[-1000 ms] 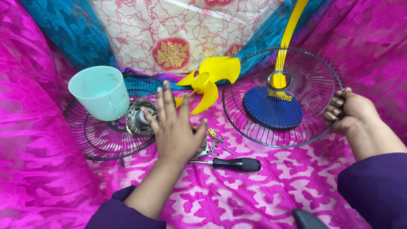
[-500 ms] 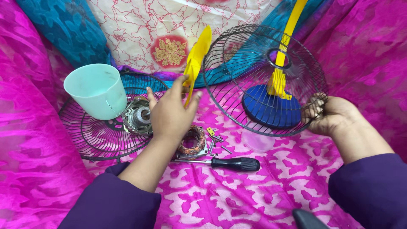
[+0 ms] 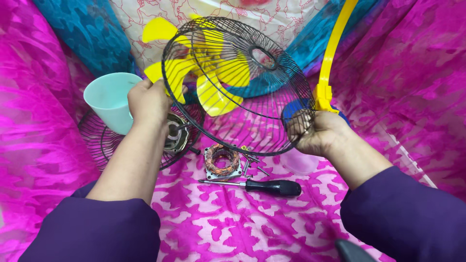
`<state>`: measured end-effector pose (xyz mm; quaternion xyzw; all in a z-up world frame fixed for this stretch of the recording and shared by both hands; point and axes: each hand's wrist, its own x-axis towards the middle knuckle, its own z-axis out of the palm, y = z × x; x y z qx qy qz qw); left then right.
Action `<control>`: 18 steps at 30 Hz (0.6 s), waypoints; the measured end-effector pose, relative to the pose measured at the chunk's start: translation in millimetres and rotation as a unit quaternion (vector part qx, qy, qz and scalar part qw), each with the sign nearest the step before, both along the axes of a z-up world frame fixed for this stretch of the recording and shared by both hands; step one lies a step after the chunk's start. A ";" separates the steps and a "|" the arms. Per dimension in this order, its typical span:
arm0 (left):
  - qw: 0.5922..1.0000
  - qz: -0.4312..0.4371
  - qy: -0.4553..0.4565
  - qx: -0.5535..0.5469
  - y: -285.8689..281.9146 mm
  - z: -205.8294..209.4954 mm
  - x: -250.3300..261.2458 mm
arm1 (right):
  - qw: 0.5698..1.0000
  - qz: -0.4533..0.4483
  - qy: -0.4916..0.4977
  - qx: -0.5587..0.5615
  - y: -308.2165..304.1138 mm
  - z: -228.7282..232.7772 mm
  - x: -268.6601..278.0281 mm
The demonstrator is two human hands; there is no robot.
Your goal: The person reassembles a disassembled electric fan by hand, attaching the motor housing to the fan blade and cage, then securing the assembly to the stand with a screwdriver.
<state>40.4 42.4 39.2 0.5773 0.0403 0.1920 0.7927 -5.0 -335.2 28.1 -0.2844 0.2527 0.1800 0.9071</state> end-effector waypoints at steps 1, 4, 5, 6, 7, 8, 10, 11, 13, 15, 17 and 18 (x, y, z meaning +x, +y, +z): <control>0.999 -0.014 0.004 -0.032 4.3 -5.2 -0.3 | 0.999 0.013 0.006 0.030 10.4 1.9 3.2; 0.996 -0.028 0.014 -0.089 11.0 -23.7 -7.6 | 0.996 0.028 0.027 0.076 42.6 6.6 7.2; 0.996 -0.015 0.017 -0.082 13.2 -28.5 -12.3 | 0.997 0.017 0.035 0.063 52.6 8.1 6.4; 0.997 -0.002 0.022 -0.076 15.6 -31.5 -17.3 | 0.998 0.005 0.044 0.049 63.7 9.0 5.7; 0.993 0.003 0.051 -0.103 18.6 -32.1 -22.2 | 0.997 0.001 0.067 0.046 74.2 10.5 5.6; 0.988 0.008 0.081 -0.130 22.3 -31.0 -27.6 | 0.995 -0.003 0.091 0.043 83.4 12.9 5.8; 0.972 0.007 0.127 -0.197 29.4 -23.7 -37.2 | 0.994 -0.008 0.102 0.033 101.0 14.0 4.7; 0.961 0.001 0.143 -0.237 32.3 -18.3 -41.3 | 0.996 -0.008 0.089 0.026 109.1 12.6 3.0; 0.955 -0.014 0.132 -0.264 32.6 -7.6 -47.5 | 0.997 0.006 0.071 0.036 118.4 13.3 1.7; 0.967 -0.032 0.080 -0.238 29.2 2.3 -52.3 | 0.995 0.031 0.061 0.071 125.6 13.1 2.0; 0.988 0.056 0.094 -0.106 18.7 8.6 -55.6 | 0.993 0.113 0.018 -0.017 127.3 11.4 0.3; 0.989 0.099 0.100 -0.039 12.1 11.0 -56.4 | 0.986 0.153 -0.004 -0.061 126.7 9.9 -0.5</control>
